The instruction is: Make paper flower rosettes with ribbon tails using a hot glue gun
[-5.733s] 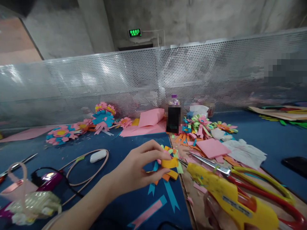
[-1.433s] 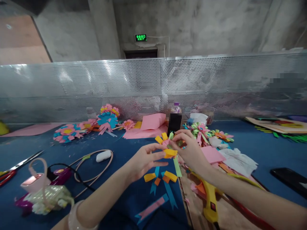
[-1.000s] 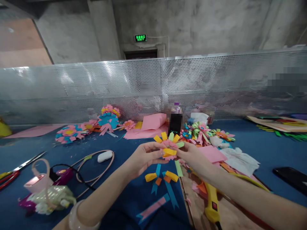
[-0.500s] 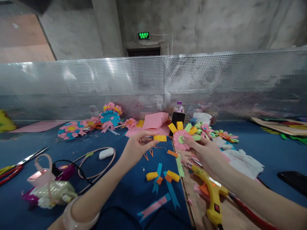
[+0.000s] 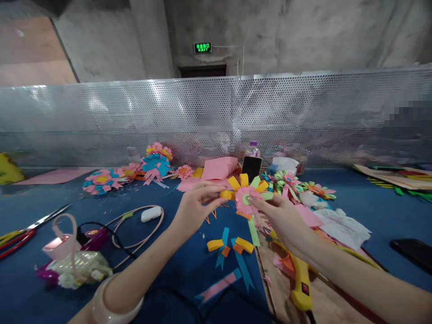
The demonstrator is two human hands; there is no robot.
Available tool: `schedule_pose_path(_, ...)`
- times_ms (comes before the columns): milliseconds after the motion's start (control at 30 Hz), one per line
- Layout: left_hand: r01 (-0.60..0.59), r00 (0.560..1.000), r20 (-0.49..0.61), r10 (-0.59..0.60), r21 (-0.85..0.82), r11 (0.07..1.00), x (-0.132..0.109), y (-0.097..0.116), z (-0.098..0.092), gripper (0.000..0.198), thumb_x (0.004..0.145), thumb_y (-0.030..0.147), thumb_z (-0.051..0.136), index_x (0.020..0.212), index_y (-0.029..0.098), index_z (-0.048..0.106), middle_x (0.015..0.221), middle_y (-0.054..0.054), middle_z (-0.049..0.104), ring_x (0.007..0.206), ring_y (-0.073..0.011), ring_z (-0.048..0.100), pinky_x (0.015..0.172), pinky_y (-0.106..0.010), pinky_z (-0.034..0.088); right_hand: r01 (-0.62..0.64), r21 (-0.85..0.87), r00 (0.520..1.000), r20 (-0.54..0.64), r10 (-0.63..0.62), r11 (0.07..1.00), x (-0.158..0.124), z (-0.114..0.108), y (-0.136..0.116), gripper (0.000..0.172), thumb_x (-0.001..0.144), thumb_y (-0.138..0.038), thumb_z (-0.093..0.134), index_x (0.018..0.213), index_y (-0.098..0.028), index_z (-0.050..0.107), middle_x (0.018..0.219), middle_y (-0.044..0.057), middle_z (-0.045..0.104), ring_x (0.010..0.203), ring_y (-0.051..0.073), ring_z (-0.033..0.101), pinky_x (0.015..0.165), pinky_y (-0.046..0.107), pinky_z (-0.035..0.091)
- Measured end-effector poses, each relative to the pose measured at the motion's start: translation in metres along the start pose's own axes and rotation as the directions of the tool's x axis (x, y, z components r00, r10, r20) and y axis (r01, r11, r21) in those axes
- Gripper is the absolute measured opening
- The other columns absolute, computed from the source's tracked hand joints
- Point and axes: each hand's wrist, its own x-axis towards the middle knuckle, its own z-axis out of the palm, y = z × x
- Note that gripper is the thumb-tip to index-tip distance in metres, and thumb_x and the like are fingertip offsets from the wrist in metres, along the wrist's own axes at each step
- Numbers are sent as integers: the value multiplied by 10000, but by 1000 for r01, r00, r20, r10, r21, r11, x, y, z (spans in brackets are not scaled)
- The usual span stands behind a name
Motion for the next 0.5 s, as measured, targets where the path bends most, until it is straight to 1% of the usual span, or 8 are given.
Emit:
schedule_pose_path(167,-17,1000,10,16,57,998,1,5,-1,216,759,223,675,973,224,703,1075,-70,629,950,-184,618,872,-306,507,-21,18,1000,1,21,1000,0,1,2,292,671,-456,744,739,-193,637,598,-29,593,466,96,479,448,234,339)
schedule_pose_path(333,-50,999,11,49,80,996,2,4,-4,187,764,250,675,947,237,714,1044,-64,649,950,-185,612,860,-300,500,-30,28,999,-15,30,999,0,2,2,289,663,-445,754,735,-195,629,643,-31,602,515,95,492,457,219,347)
schedule_pose_path(500,-54,999,9,54,78,995,2,4,-5,203,748,257,690,949,261,718,1024,-50,665,928,-186,618,795,-282,517,-42,32,999,-26,43,999,-1,2,2,283,659,-437,754,740,-195,630,647,-33,615,483,88,478,439,218,361)
